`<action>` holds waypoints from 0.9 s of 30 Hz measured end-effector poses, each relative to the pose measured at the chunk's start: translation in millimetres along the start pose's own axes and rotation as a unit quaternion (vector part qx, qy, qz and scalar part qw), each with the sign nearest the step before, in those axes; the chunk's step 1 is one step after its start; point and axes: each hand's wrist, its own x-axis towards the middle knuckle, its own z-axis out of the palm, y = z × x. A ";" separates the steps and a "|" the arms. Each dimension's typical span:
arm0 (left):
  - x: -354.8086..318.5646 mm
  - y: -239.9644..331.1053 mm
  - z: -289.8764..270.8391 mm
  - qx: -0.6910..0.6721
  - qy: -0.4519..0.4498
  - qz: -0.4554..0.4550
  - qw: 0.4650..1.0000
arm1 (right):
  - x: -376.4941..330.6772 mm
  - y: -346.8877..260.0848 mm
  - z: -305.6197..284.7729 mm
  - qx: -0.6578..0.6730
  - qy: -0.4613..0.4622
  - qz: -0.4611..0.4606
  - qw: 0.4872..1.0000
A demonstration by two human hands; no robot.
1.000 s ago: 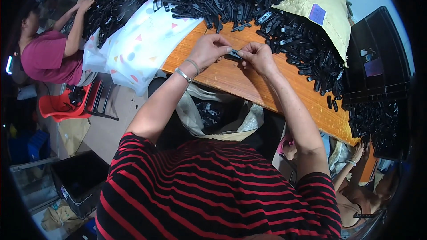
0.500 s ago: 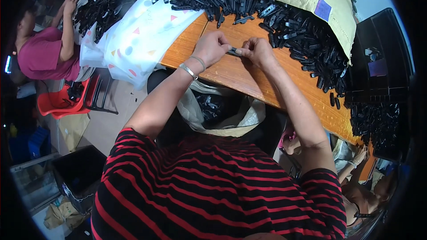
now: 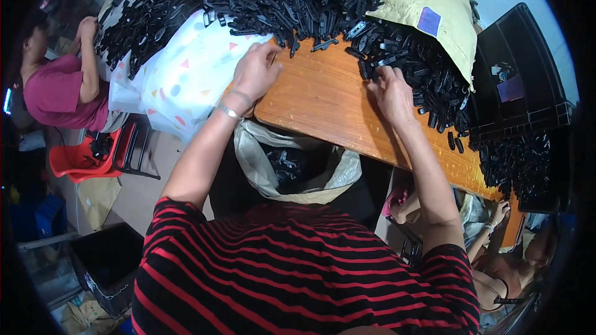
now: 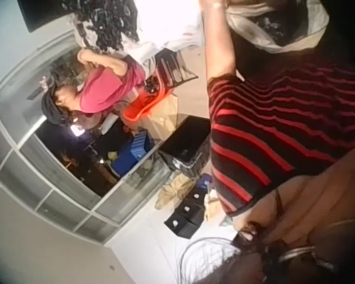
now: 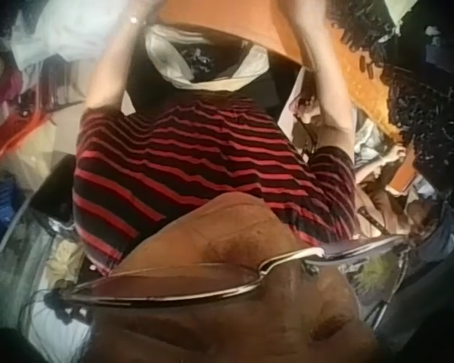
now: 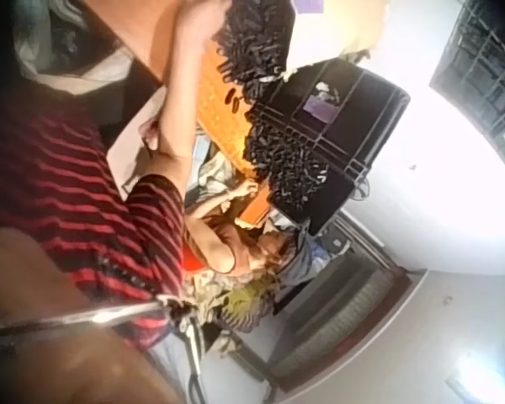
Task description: Assembling small black plastic components by hand and placing them into a collection bag.
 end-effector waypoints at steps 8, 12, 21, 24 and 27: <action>48.2 -13.4 39.6 0.189 0.153 0.096 0.965 | 34.5 6.4 39.4 -0.084 -0.007 -0.019 0.996; 43.2 -14.9 50.1 0.188 0.148 0.109 0.965 | 39.4 -2.1 44.3 -0.065 -0.006 -0.111 0.992; -5.1 3.8 51.9 0.108 0.127 0.169 0.971 | 24.9 -22.8 40.0 0.022 0.048 -0.106 0.993; -15.9 16.3 49.9 0.069 0.108 0.168 0.977 | 29.3 -26.4 50.8 -0.018 0.030 -0.077 0.996; -17.1 17.3 45.0 0.037 0.096 0.143 0.984 | 38.8 -24.8 54.0 -0.008 -0.014 -0.047 0.999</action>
